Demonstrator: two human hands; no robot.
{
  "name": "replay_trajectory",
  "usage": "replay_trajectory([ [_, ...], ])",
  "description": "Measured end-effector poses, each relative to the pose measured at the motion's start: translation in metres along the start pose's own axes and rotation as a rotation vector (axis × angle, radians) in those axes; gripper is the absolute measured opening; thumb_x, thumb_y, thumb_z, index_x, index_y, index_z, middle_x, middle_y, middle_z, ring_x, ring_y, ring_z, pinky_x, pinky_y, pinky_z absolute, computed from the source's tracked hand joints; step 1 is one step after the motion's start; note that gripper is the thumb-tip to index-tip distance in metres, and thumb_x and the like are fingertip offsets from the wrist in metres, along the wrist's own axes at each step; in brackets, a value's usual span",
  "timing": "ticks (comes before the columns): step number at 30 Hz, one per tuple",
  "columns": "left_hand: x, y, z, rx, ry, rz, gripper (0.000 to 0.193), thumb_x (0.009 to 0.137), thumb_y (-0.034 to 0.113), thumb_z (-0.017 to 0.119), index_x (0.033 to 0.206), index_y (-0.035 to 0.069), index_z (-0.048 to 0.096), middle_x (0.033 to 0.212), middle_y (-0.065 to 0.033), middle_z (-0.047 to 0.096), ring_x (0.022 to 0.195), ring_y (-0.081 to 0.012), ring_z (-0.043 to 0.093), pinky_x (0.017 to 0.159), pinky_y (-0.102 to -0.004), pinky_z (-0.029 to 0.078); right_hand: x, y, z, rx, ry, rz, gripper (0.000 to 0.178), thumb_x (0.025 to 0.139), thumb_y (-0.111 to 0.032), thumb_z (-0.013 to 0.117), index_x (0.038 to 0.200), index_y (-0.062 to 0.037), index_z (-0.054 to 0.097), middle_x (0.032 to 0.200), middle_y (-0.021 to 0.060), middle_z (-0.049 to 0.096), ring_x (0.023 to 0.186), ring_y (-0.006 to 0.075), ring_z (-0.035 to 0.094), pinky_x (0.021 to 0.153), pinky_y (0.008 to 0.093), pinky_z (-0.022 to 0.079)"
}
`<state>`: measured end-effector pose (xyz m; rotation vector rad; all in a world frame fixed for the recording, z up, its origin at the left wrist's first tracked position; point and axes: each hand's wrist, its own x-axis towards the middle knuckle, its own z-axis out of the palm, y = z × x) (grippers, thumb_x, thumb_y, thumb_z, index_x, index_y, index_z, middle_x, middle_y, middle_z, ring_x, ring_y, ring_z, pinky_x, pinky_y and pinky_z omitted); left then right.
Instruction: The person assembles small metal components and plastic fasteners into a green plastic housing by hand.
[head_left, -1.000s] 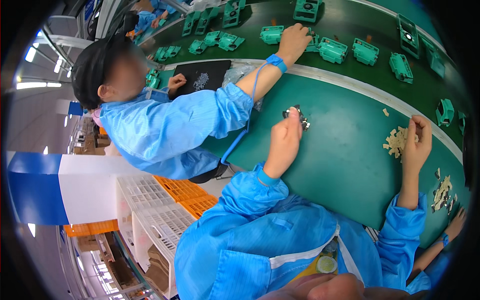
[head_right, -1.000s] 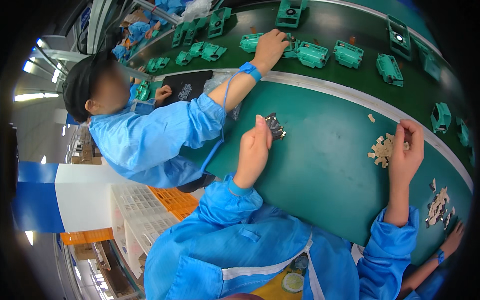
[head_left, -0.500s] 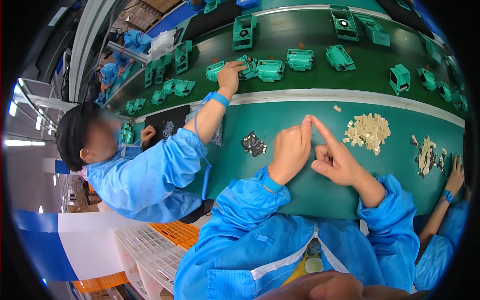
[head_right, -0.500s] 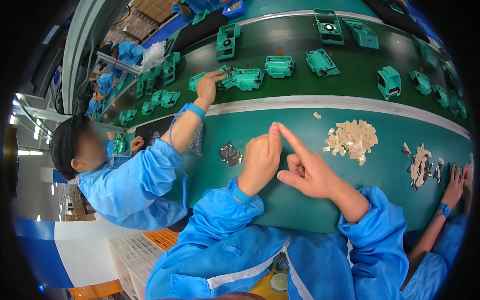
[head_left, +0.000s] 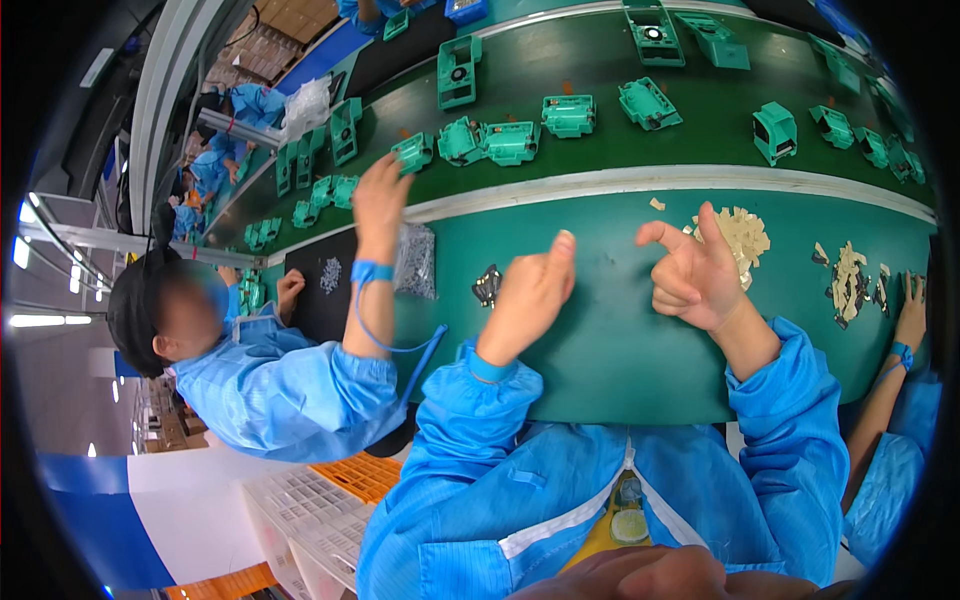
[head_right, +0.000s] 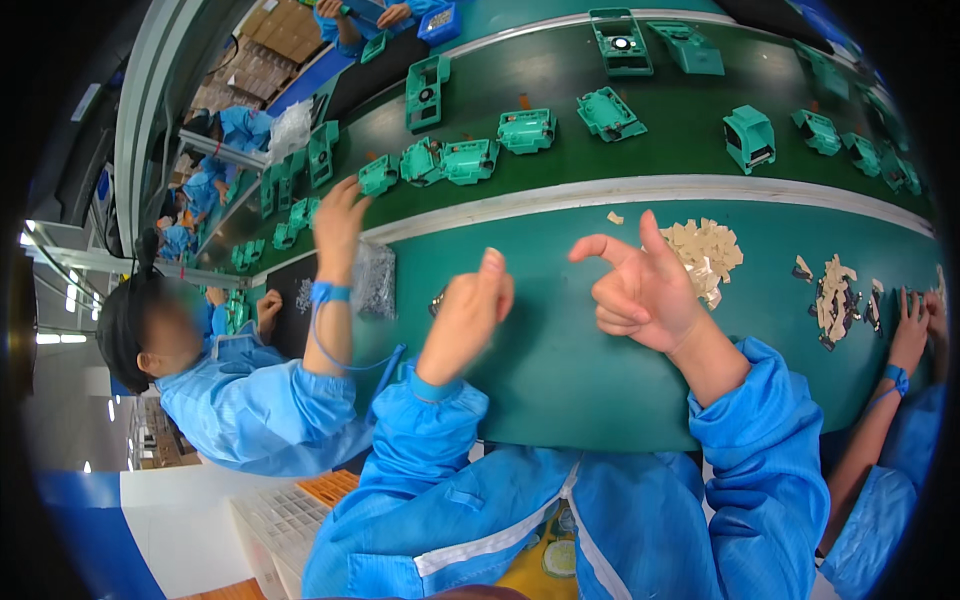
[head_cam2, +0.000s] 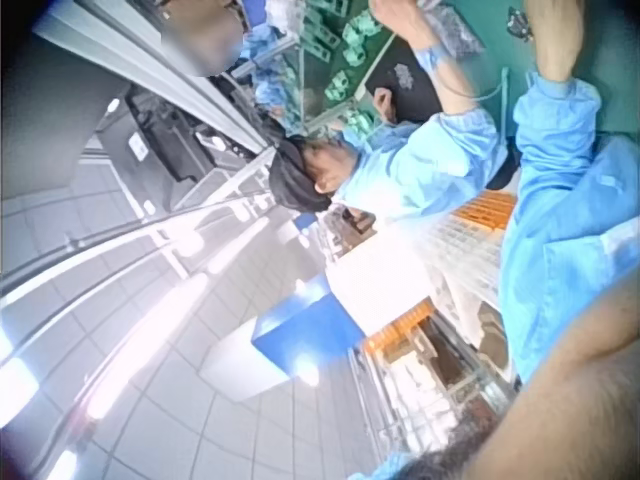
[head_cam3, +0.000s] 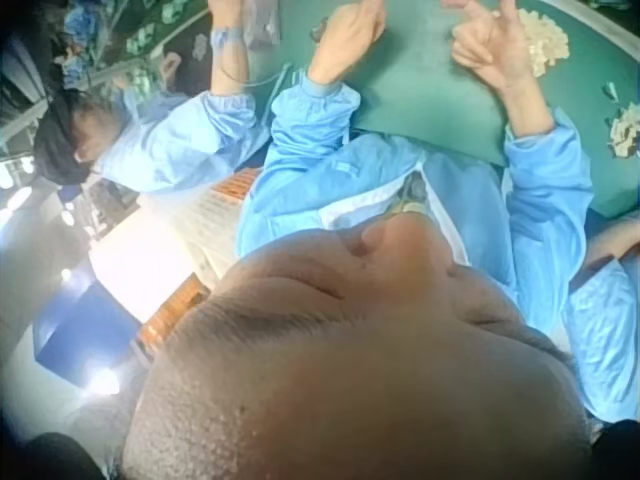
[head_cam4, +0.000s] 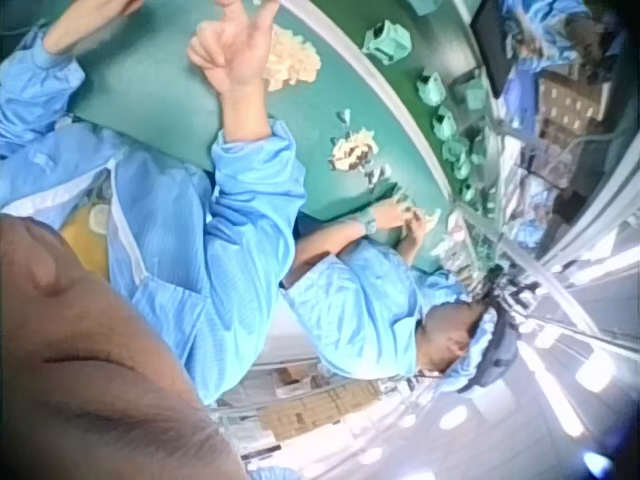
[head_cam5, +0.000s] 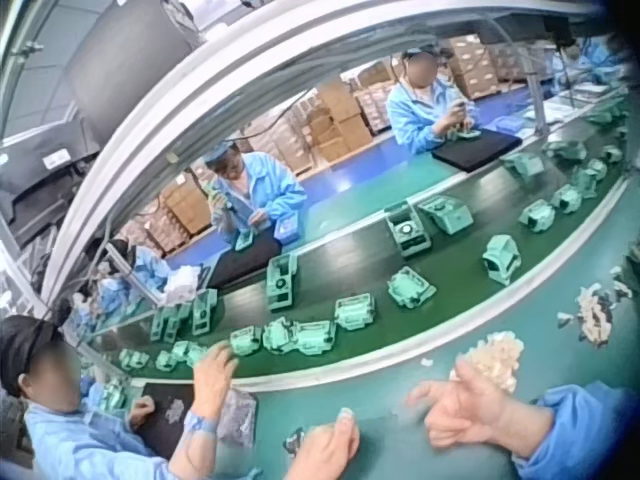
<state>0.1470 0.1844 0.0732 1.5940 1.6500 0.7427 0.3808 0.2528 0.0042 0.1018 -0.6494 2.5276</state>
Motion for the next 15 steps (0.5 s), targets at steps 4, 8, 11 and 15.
replay_trajectory([
  [4, -0.012, -0.033, -0.029, 0.084, 0.108, -0.111, 0.073, 0.110, 0.047, 0.027, 0.058, 0.001, 0.047, 0.053, -0.0078, 0.042, 0.054, -0.0207, 0.042, 0.057, -0.0365, 0.036, 0.003, -0.002, -0.010, 0.104, -0.017, 0.038, 0.070, 0.099, -0.076, 0.021, 0.098, -0.0100, 0.047, 0.051, -0.0027, 0.038, 0.042, 0.0079, 0.026, 0.045, 0.0239, 0.024],
  [8, -0.033, -0.060, -0.042, 0.102, 0.162, -0.159, 0.073, 0.110, 0.048, 0.029, 0.057, 0.002, 0.047, 0.054, -0.0065, 0.043, 0.055, -0.0184, 0.042, 0.057, -0.0361, 0.036, 0.004, -0.008, -0.020, 0.148, -0.064, 0.051, 0.069, 0.098, -0.076, 0.022, 0.092, -0.0110, 0.043, 0.051, -0.0027, 0.038, 0.042, 0.0079, 0.026, 0.045, 0.0241, 0.023],
  [11, -0.037, -0.065, -0.036, 0.066, 0.196, -0.194, 0.076, 0.109, 0.054, 0.025, 0.056, 0.003, 0.045, 0.054, -0.0048, 0.041, 0.056, -0.0169, 0.040, 0.057, -0.0345, 0.032, 0.005, -0.018, -0.025, 0.164, -0.137, 0.084, 0.069, 0.099, -0.076, 0.023, 0.091, -0.0103, 0.043, 0.051, -0.0026, 0.038, 0.043, 0.0079, 0.027, 0.045, 0.0241, 0.023],
  [15, -0.051, -0.077, -0.056, -0.114, 0.175, -0.172, 0.079, 0.107, 0.061, 0.015, 0.055, 0.006, 0.036, 0.055, -0.0025, 0.033, 0.060, -0.0164, 0.034, 0.061, -0.0317, 0.028, 0.006, 0.003, -0.008, -0.018, -0.017, 0.136, 0.067, 0.099, -0.075, 0.025, 0.088, -0.0112, 0.044, 0.051, -0.0034, 0.037, 0.043, 0.0074, 0.028, 0.045, 0.0246, 0.023],
])
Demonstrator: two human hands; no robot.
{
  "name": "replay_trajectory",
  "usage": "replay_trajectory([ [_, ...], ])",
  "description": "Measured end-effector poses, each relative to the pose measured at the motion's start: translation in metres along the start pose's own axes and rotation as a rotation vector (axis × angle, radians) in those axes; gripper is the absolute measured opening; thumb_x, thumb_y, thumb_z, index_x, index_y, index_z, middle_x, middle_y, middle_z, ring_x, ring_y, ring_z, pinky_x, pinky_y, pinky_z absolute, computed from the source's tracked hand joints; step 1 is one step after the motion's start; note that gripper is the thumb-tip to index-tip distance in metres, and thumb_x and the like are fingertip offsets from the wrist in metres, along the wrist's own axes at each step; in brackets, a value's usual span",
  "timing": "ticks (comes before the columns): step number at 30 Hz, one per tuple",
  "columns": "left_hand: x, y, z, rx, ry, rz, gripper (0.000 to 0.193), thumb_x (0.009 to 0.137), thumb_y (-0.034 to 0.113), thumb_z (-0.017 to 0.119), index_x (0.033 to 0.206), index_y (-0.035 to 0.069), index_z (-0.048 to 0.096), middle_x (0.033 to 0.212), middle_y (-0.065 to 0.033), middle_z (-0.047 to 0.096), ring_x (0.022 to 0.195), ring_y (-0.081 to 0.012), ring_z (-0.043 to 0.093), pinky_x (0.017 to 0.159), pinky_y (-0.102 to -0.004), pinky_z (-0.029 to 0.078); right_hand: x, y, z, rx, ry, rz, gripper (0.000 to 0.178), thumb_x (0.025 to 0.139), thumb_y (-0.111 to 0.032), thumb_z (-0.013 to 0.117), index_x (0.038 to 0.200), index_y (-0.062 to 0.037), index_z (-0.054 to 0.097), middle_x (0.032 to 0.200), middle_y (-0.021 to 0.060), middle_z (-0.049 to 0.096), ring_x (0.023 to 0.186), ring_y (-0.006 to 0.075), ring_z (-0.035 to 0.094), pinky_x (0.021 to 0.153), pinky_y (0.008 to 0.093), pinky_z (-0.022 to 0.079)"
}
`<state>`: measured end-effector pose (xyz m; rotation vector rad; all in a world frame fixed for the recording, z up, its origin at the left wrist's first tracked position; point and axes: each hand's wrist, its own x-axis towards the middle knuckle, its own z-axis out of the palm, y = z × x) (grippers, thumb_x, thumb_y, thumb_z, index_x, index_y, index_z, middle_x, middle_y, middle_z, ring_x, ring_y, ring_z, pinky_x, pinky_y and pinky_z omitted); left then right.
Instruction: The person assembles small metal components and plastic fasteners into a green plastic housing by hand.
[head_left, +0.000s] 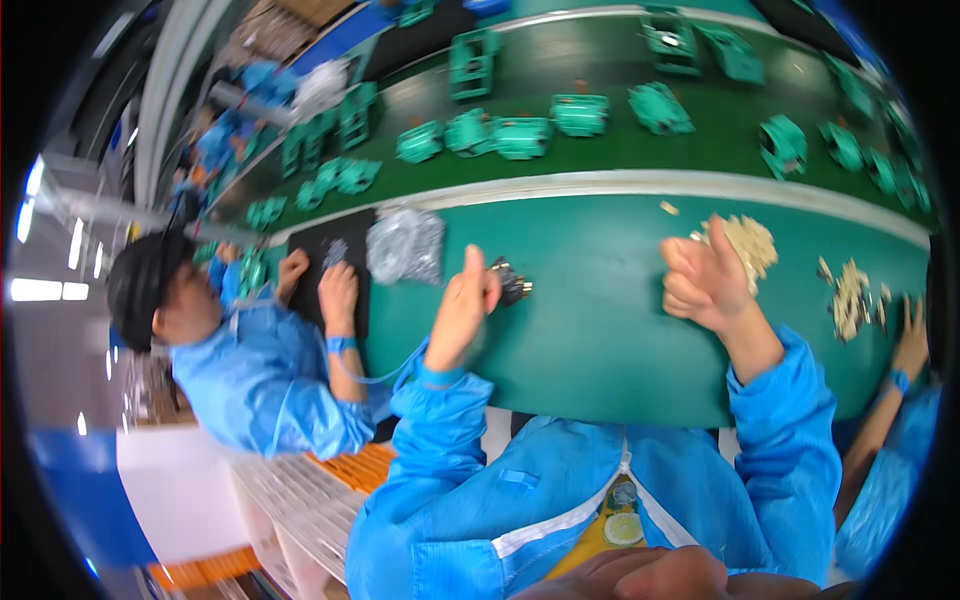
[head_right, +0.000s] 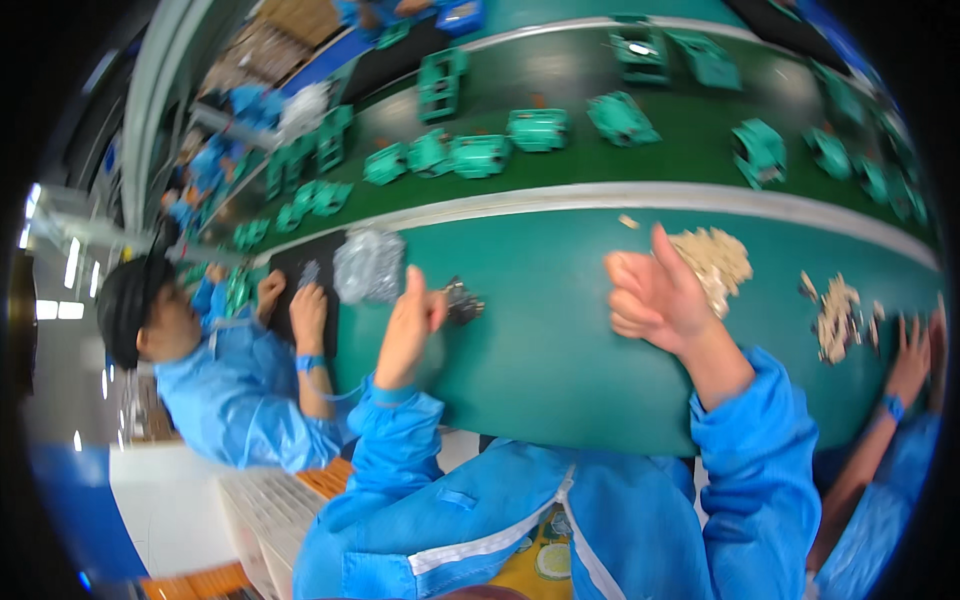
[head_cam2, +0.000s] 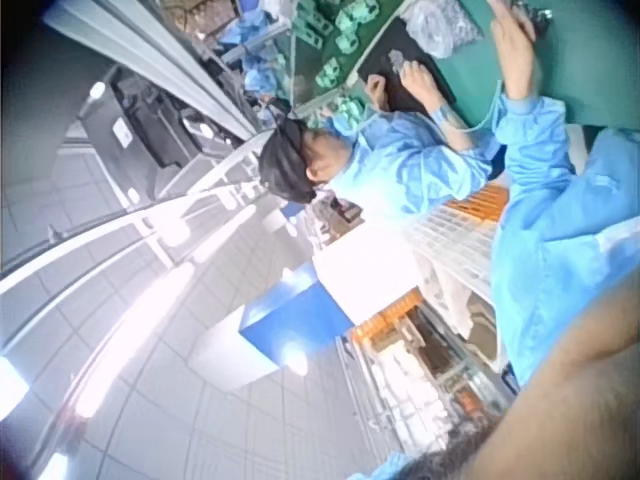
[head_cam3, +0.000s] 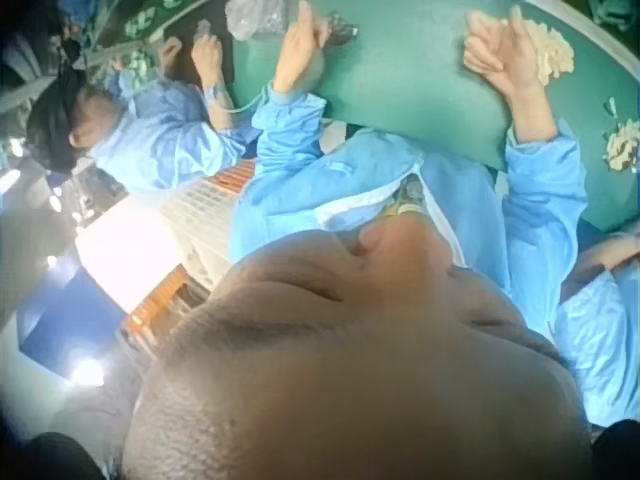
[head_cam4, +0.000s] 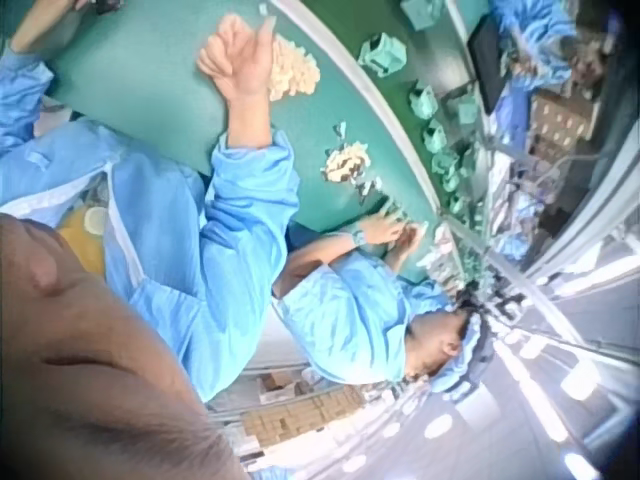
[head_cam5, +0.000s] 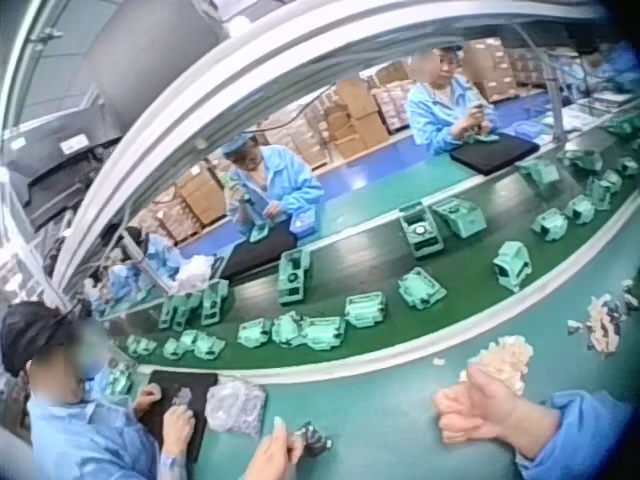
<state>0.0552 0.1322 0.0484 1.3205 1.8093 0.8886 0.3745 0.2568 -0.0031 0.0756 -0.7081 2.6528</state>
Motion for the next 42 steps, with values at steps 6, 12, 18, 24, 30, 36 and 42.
replay_trajectory([
  [6, 0.007, -0.005, -0.007, 0.232, 0.365, 0.123, 0.073, 0.104, 0.054, 0.044, 0.060, -0.003, 0.053, 0.052, -0.0165, 0.047, 0.048, -0.0320, 0.044, 0.053, -0.0471, 0.036, 0.016, 0.040, 0.043, -0.898, 0.302, 0.327, 0.039, 0.104, -0.037, 0.057, 0.077, -0.0106, 0.048, 0.056, -0.0076, 0.040, 0.050, 0.0021, 0.031, 0.046, 0.0239, 0.023],
  [12, -0.001, -0.019, -0.015, 0.379, 0.451, 0.106, 0.071, 0.101, 0.055, 0.050, 0.059, -0.001, 0.055, 0.051, -0.0179, 0.047, 0.047, -0.0343, 0.046, 0.051, -0.0459, 0.037, 0.019, 0.065, 0.054, -0.944, 0.346, 0.386, 0.035, 0.101, -0.028, 0.063, 0.075, -0.0105, 0.049, 0.060, -0.0090, 0.042, 0.054, 0.0008, 0.034, 0.047, 0.0231, 0.024],
  [18, 0.021, -0.045, -0.056, -1.145, -0.201, -0.075, 0.064, 0.103, 0.066, 0.036, 0.069, 0.012, 0.049, 0.057, 0.0083, 0.029, 0.050, -0.0057, 0.023, 0.048, -0.0260, 0.017, 0.028, 0.063, 0.047, -1.052, 0.367, 0.377, 0.037, 0.100, -0.030, 0.065, 0.075, -0.0108, 0.047, 0.060, -0.0095, 0.040, 0.055, 0.0007, 0.034, 0.047, 0.0232, 0.025],
  [24, 0.006, -0.049, -0.051, -0.370, 0.087, -0.029, 0.050, 0.104, 0.052, 0.050, 0.074, 0.011, 0.052, 0.058, 0.0078, 0.032, 0.052, -0.0051, 0.027, 0.049, -0.0250, 0.019, 0.026, 0.061, 0.034, -1.083, 0.393, 0.388, 0.037, 0.099, -0.030, 0.065, 0.075, -0.0107, 0.046, 0.061, -0.0098, 0.039, 0.056, 0.0009, 0.033, 0.047, 0.0234, 0.025],
  [30, 0.007, -0.067, -0.040, -0.008, 0.193, -0.044, 0.028, 0.093, 0.029, 0.074, 0.094, 0.003, 0.066, 0.067, 0.0052, 0.052, 0.061, -0.0075, 0.047, 0.054, -0.0234, 0.034, 0.025, 0.056, 0.029, -1.068, 0.384, 0.374, 0.039, 0.100, -0.030, 0.066, 0.073, -0.0109, 0.045, 0.061, -0.0099, 0.038, 0.057, 0.0009, 0.032, 0.048, 0.0239, 0.025],
  [36, -0.001, -0.051, -0.034, 0.357, 0.026, 0.160, 0.024, 0.081, 0.018, 0.078, 0.097, 0.003, 0.070, 0.084, -0.0072, 0.064, 0.076, -0.0218, 0.061, 0.067, -0.0355, 0.049, 0.033, 0.046, 0.027, -1.142, 0.355, 0.357, 0.042, 0.100, -0.031, 0.065, 0.071, -0.0116, 0.042, 0.060, -0.0096, 0.036, 0.056, 0.0014, 0.030, 0.048, 0.0253, 0.024],
  [42, 0.006, -0.054, -0.032, 0.424, -0.037, 0.163, 0.026, 0.080, 0.018, 0.081, 0.096, 0.000, 0.070, 0.084, -0.0053, 0.063, 0.076, -0.0159, 0.059, 0.069, -0.0309, 0.049, 0.028, 0.047, 0.027, -1.153, 0.339, 0.352, 0.043, 0.099, -0.032, 0.065, 0.070, -0.0111, 0.041, 0.060, -0.0083, 0.035, 0.057, 0.0023, 0.031, 0.048, 0.0268, 0.025],
])
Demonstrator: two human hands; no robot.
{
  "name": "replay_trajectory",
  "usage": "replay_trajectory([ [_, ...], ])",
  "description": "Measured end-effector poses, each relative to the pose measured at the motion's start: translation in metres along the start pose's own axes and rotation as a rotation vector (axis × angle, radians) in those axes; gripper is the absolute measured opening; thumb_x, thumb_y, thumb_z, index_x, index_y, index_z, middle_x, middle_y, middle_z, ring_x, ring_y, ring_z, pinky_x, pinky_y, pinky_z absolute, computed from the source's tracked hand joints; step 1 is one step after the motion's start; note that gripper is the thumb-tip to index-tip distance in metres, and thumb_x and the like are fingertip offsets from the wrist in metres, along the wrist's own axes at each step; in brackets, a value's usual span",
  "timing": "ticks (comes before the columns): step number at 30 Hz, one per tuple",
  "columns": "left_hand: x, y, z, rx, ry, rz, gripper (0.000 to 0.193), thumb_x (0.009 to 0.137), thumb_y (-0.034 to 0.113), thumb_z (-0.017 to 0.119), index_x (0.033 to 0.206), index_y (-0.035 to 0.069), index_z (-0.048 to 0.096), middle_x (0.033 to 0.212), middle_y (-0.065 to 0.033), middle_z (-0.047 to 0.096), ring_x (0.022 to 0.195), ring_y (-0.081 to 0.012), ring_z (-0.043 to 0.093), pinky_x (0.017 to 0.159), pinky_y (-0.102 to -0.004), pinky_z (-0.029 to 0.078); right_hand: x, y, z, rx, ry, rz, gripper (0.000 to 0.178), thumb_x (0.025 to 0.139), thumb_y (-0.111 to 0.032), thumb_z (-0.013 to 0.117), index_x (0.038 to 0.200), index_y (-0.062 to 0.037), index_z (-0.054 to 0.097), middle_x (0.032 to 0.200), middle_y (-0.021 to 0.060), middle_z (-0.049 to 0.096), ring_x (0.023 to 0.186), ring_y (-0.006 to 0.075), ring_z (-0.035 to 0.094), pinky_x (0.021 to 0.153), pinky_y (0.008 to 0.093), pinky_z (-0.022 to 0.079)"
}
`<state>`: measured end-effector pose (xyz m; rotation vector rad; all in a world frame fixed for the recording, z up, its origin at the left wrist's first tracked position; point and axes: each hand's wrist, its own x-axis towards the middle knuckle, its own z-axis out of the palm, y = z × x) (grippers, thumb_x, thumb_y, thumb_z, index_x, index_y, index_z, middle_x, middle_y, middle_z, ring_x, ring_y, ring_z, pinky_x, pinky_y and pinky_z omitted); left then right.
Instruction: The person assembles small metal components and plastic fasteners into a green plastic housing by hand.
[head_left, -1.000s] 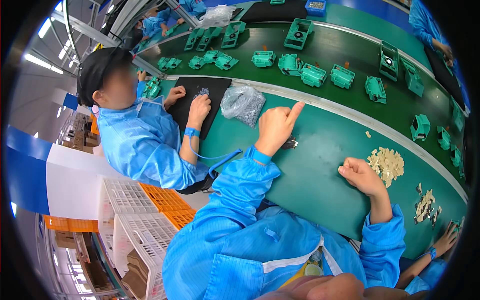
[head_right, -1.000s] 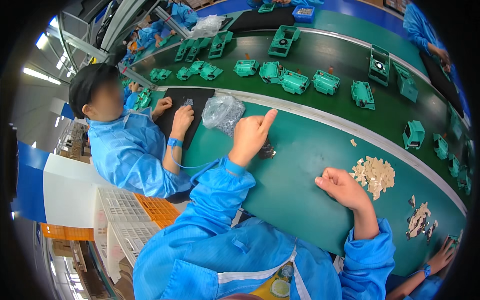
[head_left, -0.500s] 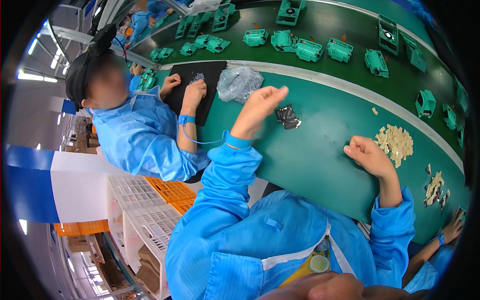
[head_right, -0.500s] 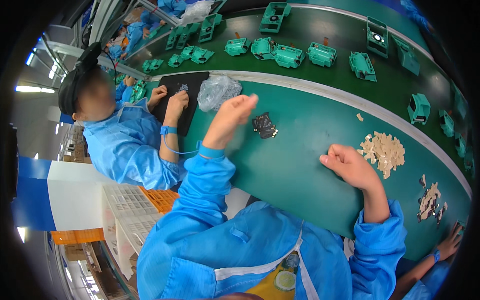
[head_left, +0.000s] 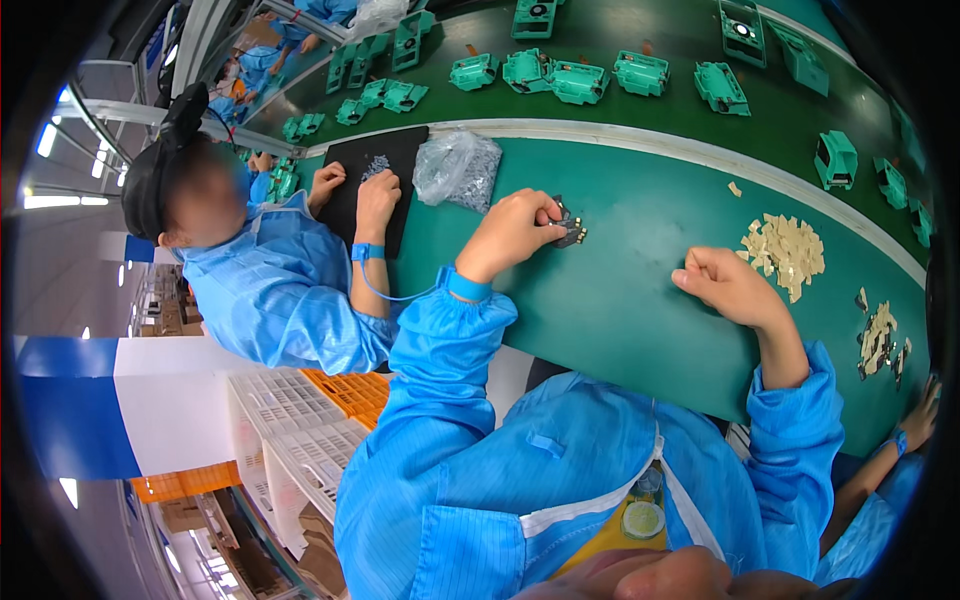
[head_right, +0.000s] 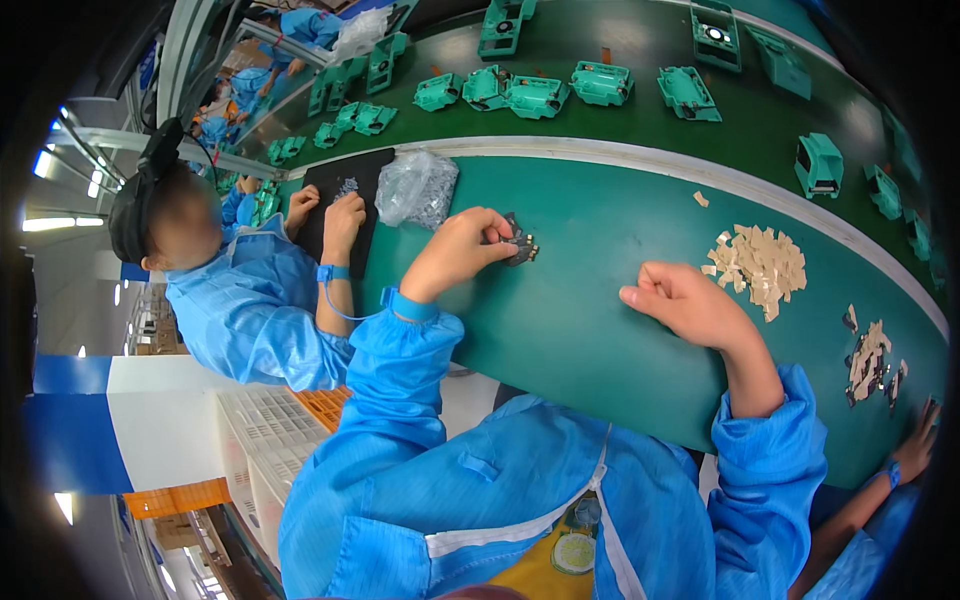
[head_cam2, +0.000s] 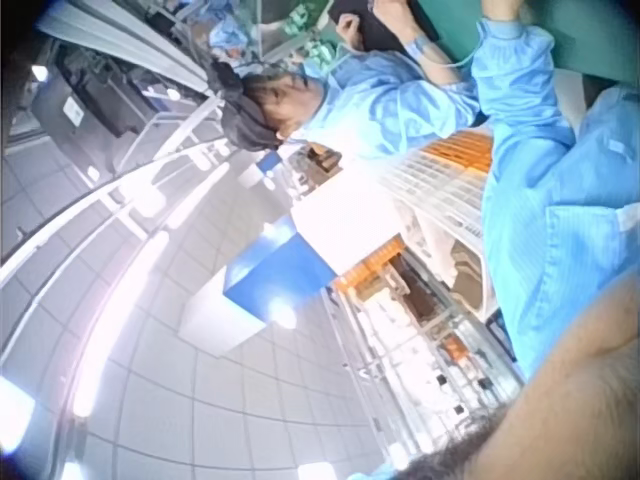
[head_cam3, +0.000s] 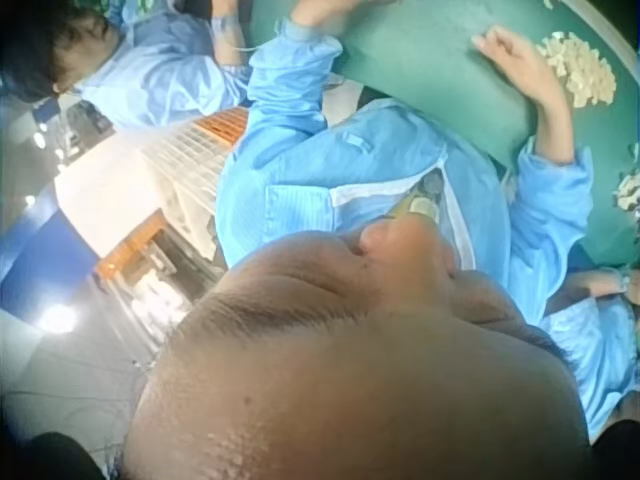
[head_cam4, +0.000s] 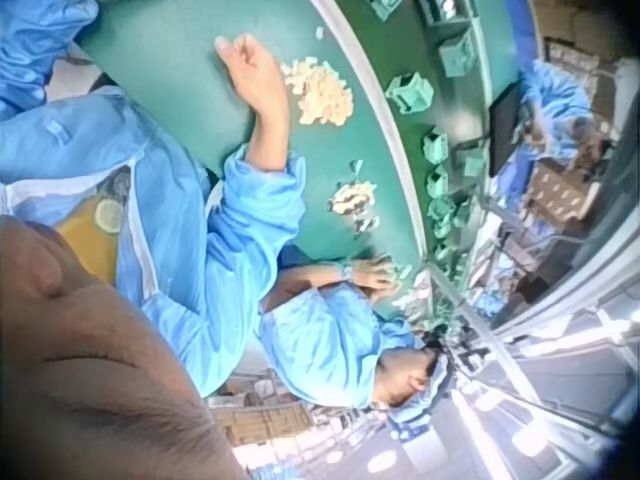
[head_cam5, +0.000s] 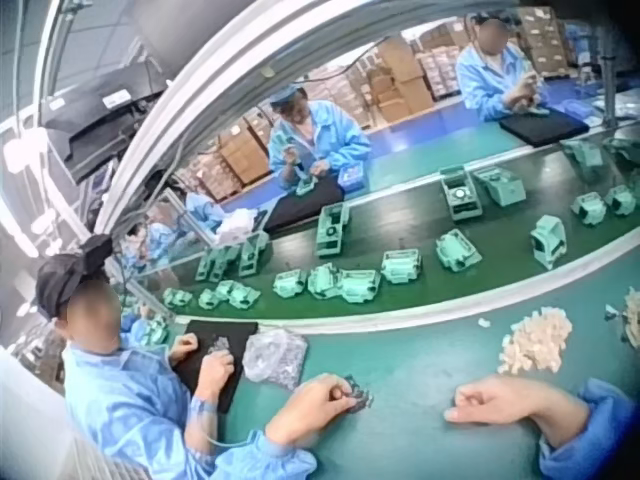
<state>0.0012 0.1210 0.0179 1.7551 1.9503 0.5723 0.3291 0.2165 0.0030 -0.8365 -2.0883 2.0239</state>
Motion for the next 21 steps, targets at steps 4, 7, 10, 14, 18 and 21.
replay_trajectory([
  [4, 0.013, 0.016, -0.004, -0.013, -0.160, -0.168, 0.022, 0.084, 0.020, 0.079, 0.092, 0.001, 0.071, 0.078, -0.0046, 0.065, 0.072, -0.0133, 0.059, 0.067, -0.0288, 0.048, -0.002, 0.008, -0.006, -0.022, 0.041, -0.023, 0.044, 0.099, -0.033, 0.066, 0.070, -0.0109, 0.041, 0.061, -0.0076, 0.035, 0.057, 0.0032, 0.031, 0.048, 0.0278, 0.025],
  [7, 0.011, 0.012, 0.000, -0.057, -0.221, -0.227, 0.022, 0.088, 0.021, 0.076, 0.093, 0.000, 0.072, 0.077, -0.0051, 0.067, 0.072, -0.0124, 0.059, 0.067, -0.0281, 0.048, -0.007, 0.011, -0.011, -0.010, 0.014, -0.026, 0.044, 0.099, -0.034, 0.066, 0.070, -0.0108, 0.041, 0.060, -0.0072, 0.035, 0.057, 0.0039, 0.031, 0.048, 0.0281, 0.026],
  [10, 0.013, 0.006, -0.006, -0.073, -0.245, -0.220, 0.025, 0.092, 0.023, 0.071, 0.096, -0.002, 0.073, 0.079, -0.0061, 0.068, 0.073, -0.0122, 0.060, 0.067, -0.0281, 0.048, -0.007, 0.011, -0.016, -0.069, 0.018, -0.015, 0.045, 0.099, -0.034, 0.067, 0.070, -0.0104, 0.041, 0.060, -0.0071, 0.035, 0.057, 0.0043, 0.032, 0.048, 0.0283, 0.026],
  [14, 0.025, 0.018, -0.014, -0.094, -0.199, -0.141, 0.030, 0.095, 0.025, 0.068, 0.098, -0.005, 0.073, 0.079, -0.0064, 0.069, 0.072, -0.0109, 0.059, 0.064, -0.0285, 0.046, -0.001, 0.015, -0.027, -0.035, 0.015, -0.029, 0.044, 0.099, -0.033, 0.066, 0.070, -0.0101, 0.042, 0.060, -0.0066, 0.036, 0.057, 0.0046, 0.032, 0.048, 0.0284, 0.026],
  [18, 0.023, 0.029, -0.021, 0.084, -0.072, -0.224, 0.028, 0.095, 0.022, 0.067, 0.096, -0.005, 0.073, 0.075, -0.0059, 0.068, 0.067, -0.0103, 0.057, 0.060, -0.0276, 0.045, -0.003, 0.025, -0.027, 0.016, 0.012, -0.048, 0.044, 0.099, -0.034, 0.067, 0.071, -0.0099, 0.043, 0.060, -0.0065, 0.038, 0.058, 0.0046, 0.033, 0.048, 0.0286, 0.027],
  [21, 0.040, 0.066, 0.009, -0.026, 0.203, 0.012, 0.024, 0.096, 0.019, 0.066, 0.095, -0.004, 0.073, 0.071, -0.0056, 0.066, 0.064, -0.0099, 0.056, 0.058, -0.0267, 0.044, -0.007, 0.024, -0.032, 0.022, 0.081, -0.096, 0.040, 0.099, -0.032, 0.067, 0.074, -0.0091, 0.046, 0.061, -0.0070, 0.041, 0.057, 0.0041, 0.035, 0.049, 0.0274, 0.027],
])
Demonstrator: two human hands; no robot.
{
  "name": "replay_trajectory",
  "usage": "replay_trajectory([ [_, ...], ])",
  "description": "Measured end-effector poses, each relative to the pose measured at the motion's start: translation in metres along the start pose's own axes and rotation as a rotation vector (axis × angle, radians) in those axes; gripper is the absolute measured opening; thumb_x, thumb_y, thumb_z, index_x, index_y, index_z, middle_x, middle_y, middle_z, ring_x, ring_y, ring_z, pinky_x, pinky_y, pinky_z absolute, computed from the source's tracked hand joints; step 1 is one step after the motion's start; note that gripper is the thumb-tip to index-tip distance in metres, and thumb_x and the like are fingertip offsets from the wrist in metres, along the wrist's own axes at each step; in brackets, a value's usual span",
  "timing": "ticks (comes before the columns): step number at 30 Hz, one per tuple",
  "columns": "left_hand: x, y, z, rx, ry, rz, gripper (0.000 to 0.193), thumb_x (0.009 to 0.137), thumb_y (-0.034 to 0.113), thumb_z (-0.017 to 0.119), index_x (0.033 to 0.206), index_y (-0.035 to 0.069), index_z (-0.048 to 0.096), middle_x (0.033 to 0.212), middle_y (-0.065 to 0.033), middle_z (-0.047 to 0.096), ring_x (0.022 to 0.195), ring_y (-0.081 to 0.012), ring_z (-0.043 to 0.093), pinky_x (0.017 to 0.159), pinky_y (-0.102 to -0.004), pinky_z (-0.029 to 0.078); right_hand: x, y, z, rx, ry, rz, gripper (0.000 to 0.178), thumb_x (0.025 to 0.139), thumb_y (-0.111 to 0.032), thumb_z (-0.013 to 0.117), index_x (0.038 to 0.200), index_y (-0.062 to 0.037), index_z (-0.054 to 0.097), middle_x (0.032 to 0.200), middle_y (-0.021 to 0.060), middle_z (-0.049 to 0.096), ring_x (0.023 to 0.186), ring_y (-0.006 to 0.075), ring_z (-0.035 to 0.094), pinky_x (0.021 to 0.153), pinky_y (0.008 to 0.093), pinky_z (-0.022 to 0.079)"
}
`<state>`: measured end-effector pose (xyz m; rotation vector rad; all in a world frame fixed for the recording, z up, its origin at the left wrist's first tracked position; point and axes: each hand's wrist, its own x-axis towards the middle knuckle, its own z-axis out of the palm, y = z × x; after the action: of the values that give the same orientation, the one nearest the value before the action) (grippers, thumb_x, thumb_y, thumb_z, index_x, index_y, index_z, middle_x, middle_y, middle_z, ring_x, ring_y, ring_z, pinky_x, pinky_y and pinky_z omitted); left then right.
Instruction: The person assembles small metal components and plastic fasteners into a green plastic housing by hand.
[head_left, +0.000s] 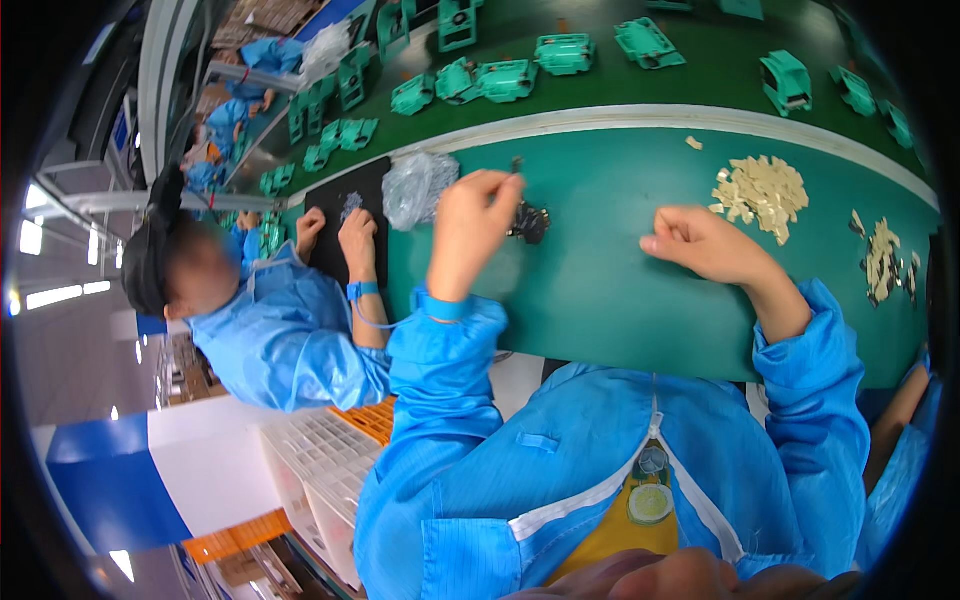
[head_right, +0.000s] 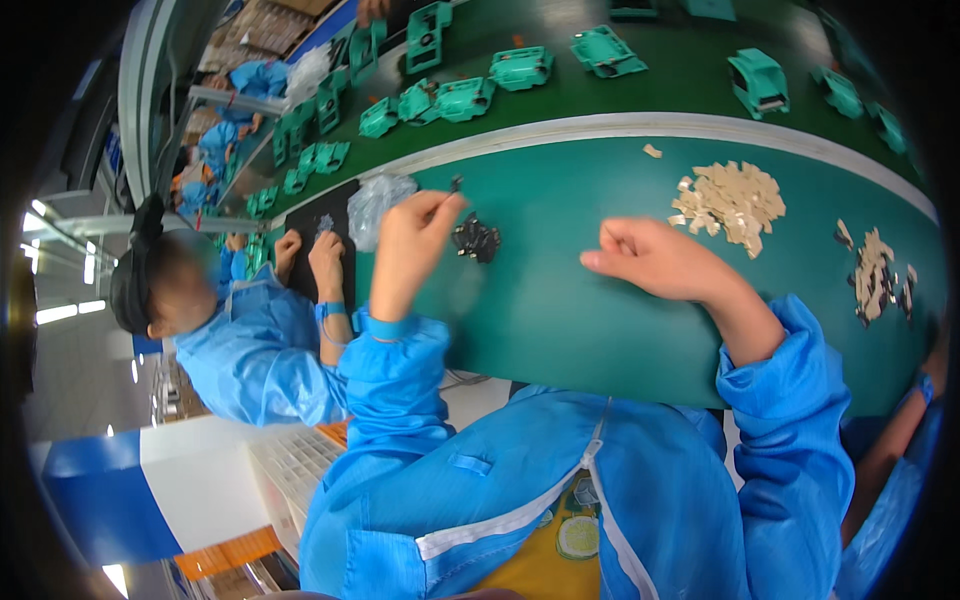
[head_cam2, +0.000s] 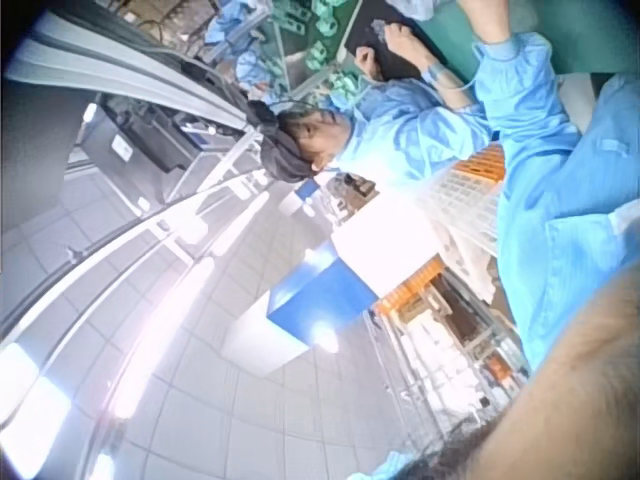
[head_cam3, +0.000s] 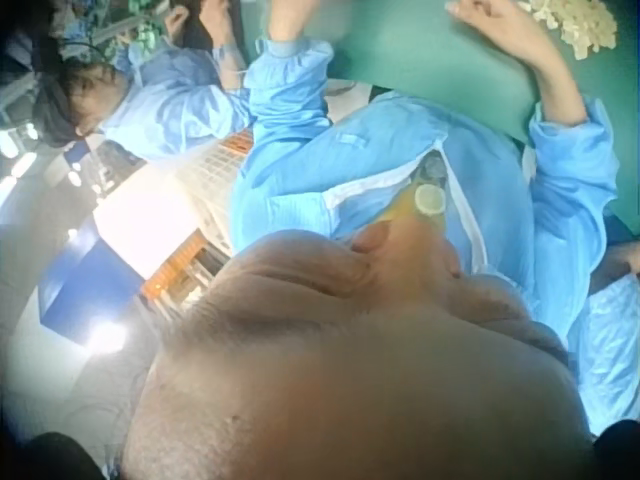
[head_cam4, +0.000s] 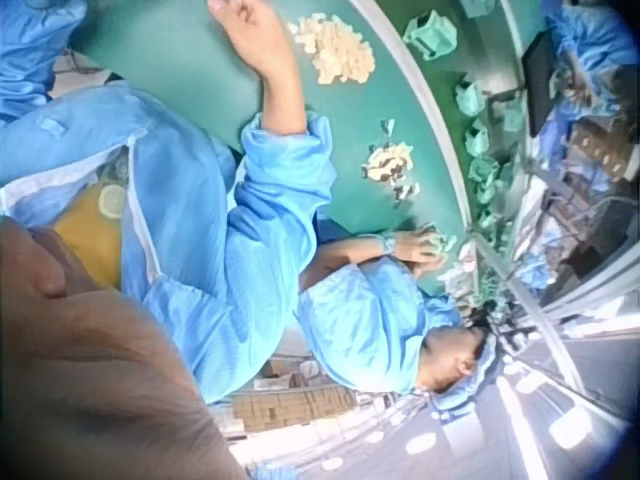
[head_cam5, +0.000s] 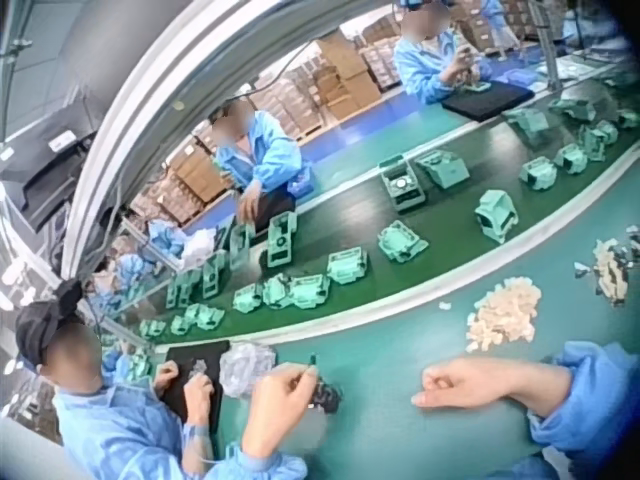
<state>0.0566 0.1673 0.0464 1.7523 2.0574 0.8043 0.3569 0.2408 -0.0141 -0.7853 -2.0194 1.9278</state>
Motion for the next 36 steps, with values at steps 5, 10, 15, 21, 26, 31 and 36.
replay_trajectory([
  [5, 0.018, 0.110, 0.103, -0.298, 0.052, 0.284, 0.014, 0.093, 0.012, 0.067, 0.090, -0.002, 0.068, 0.075, -0.0143, 0.062, 0.062, -0.0301, 0.060, 0.056, -0.0393, 0.046, -0.001, -0.015, -0.006, 0.310, 0.578, -0.260, 0.022, 0.100, -0.023, 0.065, 0.094, -0.0023, 0.060, 0.083, -0.0014, 0.054, 0.073, 0.0056, 0.049, 0.066, 0.0240, 0.041],
  [10, 0.044, 0.132, 0.151, -0.522, 0.007, 0.300, 0.012, 0.095, 0.009, 0.065, 0.095, -0.003, 0.068, 0.077, -0.0149, 0.061, 0.062, -0.0275, 0.056, 0.055, -0.0383, 0.044, -0.003, 0.002, -0.033, 0.381, 0.842, -0.357, 0.016, 0.099, -0.012, 0.063, 0.107, 0.0016, 0.064, 0.104, 0.0026, 0.059, 0.095, 0.0101, 0.057, 0.084, 0.0254, 0.047],
  [15, 0.048, 0.146, 0.157, -0.563, -0.033, 0.353, 0.015, 0.093, 0.006, 0.068, 0.106, -0.002, 0.069, 0.085, -0.0103, 0.065, 0.070, -0.0176, 0.060, 0.063, -0.0305, 0.050, -0.015, -0.020, -0.064, 0.512, 0.910, -0.419, 0.010, 0.098, -0.009, 0.064, 0.102, 0.0006, 0.064, 0.105, 0.0036, 0.064, 0.094, 0.0125, 0.061, 0.083, 0.0257, 0.049],
  [21, 0.064, 0.120, 0.172, -0.771, -0.032, 0.209, 0.021, 0.096, 0.007, 0.067, 0.115, -0.002, 0.067, 0.102, -0.0068, 0.067, 0.089, -0.0129, 0.062, 0.080, -0.0275, 0.052, -0.019, -0.003, -0.064, 0.157, 0.892, -0.283, 0.019, 0.096, -0.005, 0.063, 0.114, -0.0004, 0.068, 0.100, 0.0052, 0.066, 0.095, 0.0117, 0.064, 0.082, 0.0266, 0.051],
  [26, 0.065, 0.101, 0.178, -0.905, -0.115, 0.190, 0.027, 0.098, 0.004, 0.064, 0.125, -0.002, 0.062, 0.113, -0.0069, 0.066, 0.105, -0.0130, 0.062, 0.092, -0.0280, 0.051, -0.001, 0.006, -0.056, 0.117, 0.880, -0.283, 0.019, 0.095, -0.003, 0.064, 0.113, 0.0000, 0.067, 0.098, 0.0054, 0.065, 0.093, 0.0130, 0.063, 0.082, 0.0268, 0.051],
  [31, 0.057, 0.095, 0.180, -1.033, -0.120, 0.093, 0.020, 0.098, 0.003, 0.064, 0.118, -0.002, 0.064, 0.109, -0.0073, 0.068, 0.098, -0.0126, 0.064, 0.090, -0.0280, 0.053, 0.003, 0.017, -0.049, 0.094, 0.848, -0.273, 0.019, 0.093, -0.001, 0.065, 0.113, -0.0002, 0.065, 0.099, 0.0050, 0.066, 0.092, 0.0128, 0.064, 0.082, 0.0270, 0.051],
  [36, 0.059, 0.092, 0.173, -1.269, -0.184, -0.013, 0.018, 0.097, 0.002, 0.064, 0.115, -0.002, 0.065, 0.105, -0.0082, 0.069, 0.096, -0.0134, 0.066, 0.087, -0.0299, 0.055, 0.004, 0.003, -0.046, -0.242, 0.905, -0.363, 0.017, 0.094, -0.004, 0.067, 0.110, -0.0006, 0.067, 0.095, 0.0033, 0.067, 0.087, 0.0121, 0.064, 0.076, 0.0263, 0.051],
])
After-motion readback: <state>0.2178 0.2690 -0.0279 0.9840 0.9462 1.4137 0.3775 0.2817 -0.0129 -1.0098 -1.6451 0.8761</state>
